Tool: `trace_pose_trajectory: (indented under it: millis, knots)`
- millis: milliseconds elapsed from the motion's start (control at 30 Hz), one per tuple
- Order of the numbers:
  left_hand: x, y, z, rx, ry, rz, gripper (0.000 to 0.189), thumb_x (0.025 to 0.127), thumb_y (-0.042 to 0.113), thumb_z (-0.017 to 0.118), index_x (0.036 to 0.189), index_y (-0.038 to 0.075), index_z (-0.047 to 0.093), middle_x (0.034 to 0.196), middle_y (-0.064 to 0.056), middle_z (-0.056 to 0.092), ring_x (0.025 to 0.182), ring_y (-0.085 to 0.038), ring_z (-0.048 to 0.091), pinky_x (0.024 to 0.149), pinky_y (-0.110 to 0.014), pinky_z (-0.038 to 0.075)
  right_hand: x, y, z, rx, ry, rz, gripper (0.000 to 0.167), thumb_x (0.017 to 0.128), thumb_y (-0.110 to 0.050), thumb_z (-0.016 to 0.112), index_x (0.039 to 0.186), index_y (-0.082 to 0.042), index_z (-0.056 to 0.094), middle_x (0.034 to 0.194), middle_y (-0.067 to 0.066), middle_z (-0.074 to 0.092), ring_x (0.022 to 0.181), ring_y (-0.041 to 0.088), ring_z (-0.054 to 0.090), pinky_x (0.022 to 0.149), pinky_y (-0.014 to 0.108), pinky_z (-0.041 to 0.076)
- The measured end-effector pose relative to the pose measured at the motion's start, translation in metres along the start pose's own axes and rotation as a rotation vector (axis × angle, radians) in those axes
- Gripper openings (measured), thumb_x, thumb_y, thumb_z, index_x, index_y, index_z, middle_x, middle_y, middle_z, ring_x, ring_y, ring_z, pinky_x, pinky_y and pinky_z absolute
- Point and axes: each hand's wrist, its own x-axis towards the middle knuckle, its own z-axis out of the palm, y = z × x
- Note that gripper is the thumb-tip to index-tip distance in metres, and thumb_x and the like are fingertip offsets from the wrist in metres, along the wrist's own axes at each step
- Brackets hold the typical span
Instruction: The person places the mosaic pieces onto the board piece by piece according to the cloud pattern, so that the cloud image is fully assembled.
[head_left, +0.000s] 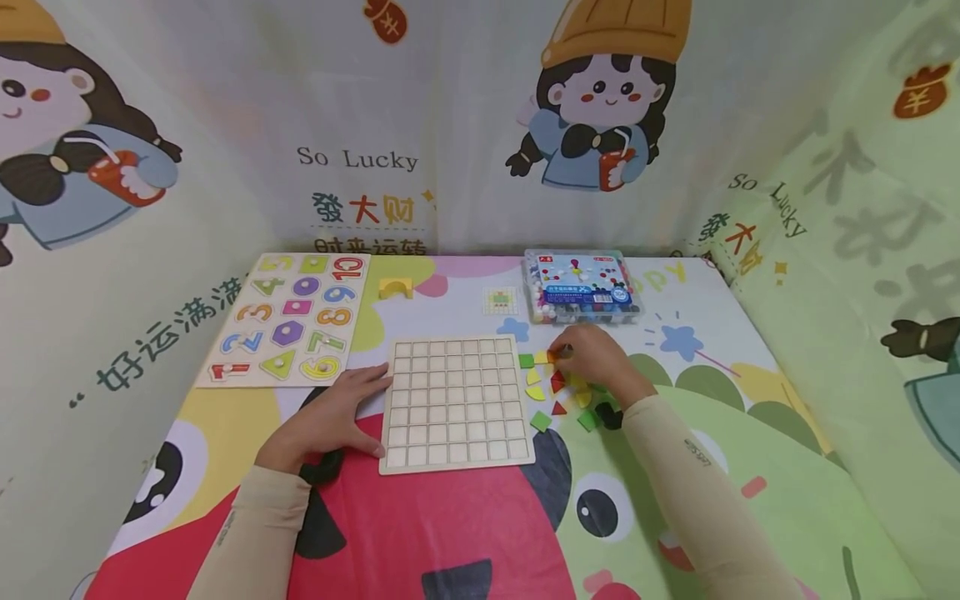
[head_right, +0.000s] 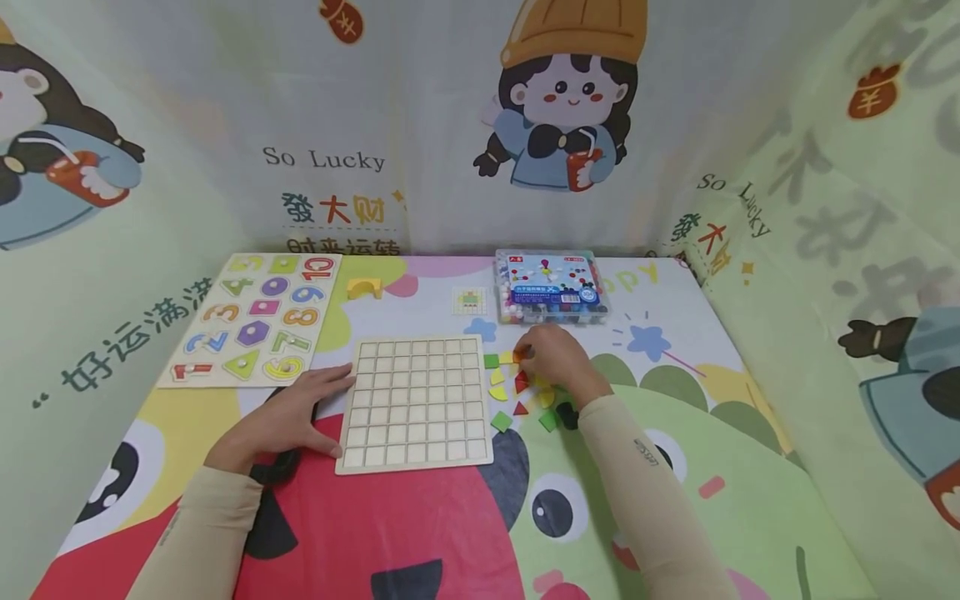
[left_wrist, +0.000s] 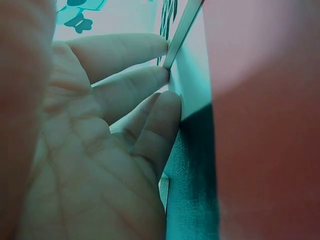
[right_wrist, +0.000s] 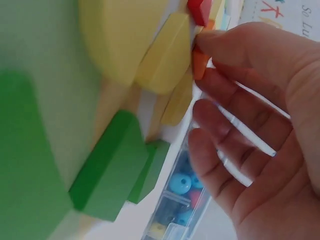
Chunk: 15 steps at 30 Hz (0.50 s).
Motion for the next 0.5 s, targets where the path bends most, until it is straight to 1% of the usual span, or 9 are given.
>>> trace_pose_trajectory:
  millis: [133, 233, 333, 433, 500]
  knots:
    - [-0.002, -0.002, 0.0, 0.004, -0.003, -0.009, 0.11, 0.07, 0.047, 0.097, 0.159, 0.006, 0.047, 0.172, -0.014, 0.033, 0.152, -0.042, 0.032, 0.108, -0.056, 0.055, 0.002, -0.002, -0.002, 0.009, 0.014, 0.013, 0.023, 0.092, -0.02, 0.079, 0.113, -0.01, 0.082, 0.11, 0.006, 0.078, 0.103, 0.027, 0.067, 0.098, 0.048, 0.058]
    - [-0.003, -0.002, 0.0, 0.008, -0.008, -0.009, 0.11, 0.071, 0.048, 0.097, 0.159, 0.006, 0.046, 0.172, -0.015, 0.033, 0.152, -0.043, 0.031, 0.109, -0.057, 0.054, 0.003, -0.009, -0.002, 0.053, 0.038, 0.016, 0.028, 0.091, -0.023, 0.08, 0.116, -0.01, 0.079, 0.109, 0.006, 0.075, 0.098, 0.026, 0.062, 0.091, 0.045, 0.057]
    - [-0.003, -0.002, -0.001, 0.006, -0.014, -0.017, 0.11, 0.071, 0.048, 0.096, 0.16, 0.007, 0.046, 0.172, -0.014, 0.032, 0.153, -0.042, 0.031, 0.109, -0.056, 0.054, 0.007, -0.023, -0.001, 0.11, 0.054, -0.03, 0.028, 0.089, -0.021, 0.079, 0.116, -0.011, 0.078, 0.108, 0.006, 0.073, 0.096, 0.025, 0.061, 0.089, 0.042, 0.056]
    - [-0.001, -0.001, 0.0, -0.005, -0.018, -0.019, 0.11, 0.071, 0.047, 0.096, 0.161, 0.008, 0.045, 0.172, -0.013, 0.032, 0.154, -0.041, 0.03, 0.109, -0.056, 0.054, 0.013, -0.039, 0.002, 0.147, 0.053, -0.109, 0.027, 0.087, -0.019, 0.078, 0.114, -0.011, 0.078, 0.107, 0.005, 0.073, 0.096, 0.024, 0.062, 0.089, 0.043, 0.057]
    - [0.0, -0.001, 0.0, -0.013, -0.019, -0.023, 0.11, 0.071, 0.047, 0.096, 0.161, 0.009, 0.045, 0.173, -0.012, 0.032, 0.154, -0.041, 0.029, 0.109, -0.055, 0.055, 0.018, -0.05, 0.005, 0.153, 0.051, -0.172, 0.026, 0.088, -0.019, 0.079, 0.113, -0.011, 0.079, 0.106, 0.004, 0.074, 0.095, 0.023, 0.064, 0.089, 0.044, 0.058]
